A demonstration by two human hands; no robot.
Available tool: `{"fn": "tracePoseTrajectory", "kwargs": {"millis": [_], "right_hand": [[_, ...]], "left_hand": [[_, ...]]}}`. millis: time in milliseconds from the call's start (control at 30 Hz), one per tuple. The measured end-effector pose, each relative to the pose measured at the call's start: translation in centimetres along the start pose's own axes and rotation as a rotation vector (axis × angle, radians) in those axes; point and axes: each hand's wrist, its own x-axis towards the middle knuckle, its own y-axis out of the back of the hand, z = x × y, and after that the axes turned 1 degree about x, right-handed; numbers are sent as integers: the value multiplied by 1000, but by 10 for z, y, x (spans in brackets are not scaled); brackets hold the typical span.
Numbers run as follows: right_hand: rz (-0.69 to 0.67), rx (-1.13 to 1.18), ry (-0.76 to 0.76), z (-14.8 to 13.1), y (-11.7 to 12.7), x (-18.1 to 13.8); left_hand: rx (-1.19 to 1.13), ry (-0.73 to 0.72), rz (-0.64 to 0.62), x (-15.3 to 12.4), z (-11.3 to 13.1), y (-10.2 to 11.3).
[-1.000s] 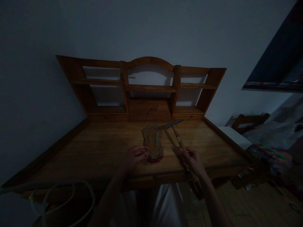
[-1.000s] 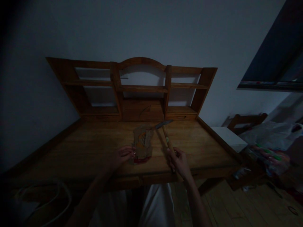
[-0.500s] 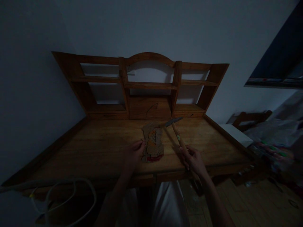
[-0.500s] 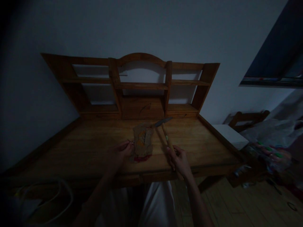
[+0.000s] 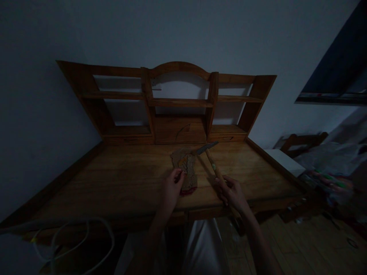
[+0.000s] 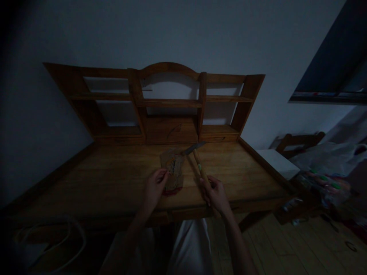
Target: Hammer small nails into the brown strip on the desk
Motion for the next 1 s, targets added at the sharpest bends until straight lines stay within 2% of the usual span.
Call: {"fn": "tracePoseTrajectory", "kwargs": {"millis": [133, 367, 633, 1000], "right_hand": [[9, 2, 5, 2, 0, 1], [5, -27, -4, 0, 1, 1], [2, -12, -17, -1, -1, 1], [38, -27, -10, -4, -5, -1]], "left_hand": [[76, -21, -19, -2, -1, 0], [46, -40, -42, -1, -12, -5], [101, -55, -58, -5, -4, -3], [267, -210, -84, -6, 3, 1]]}}
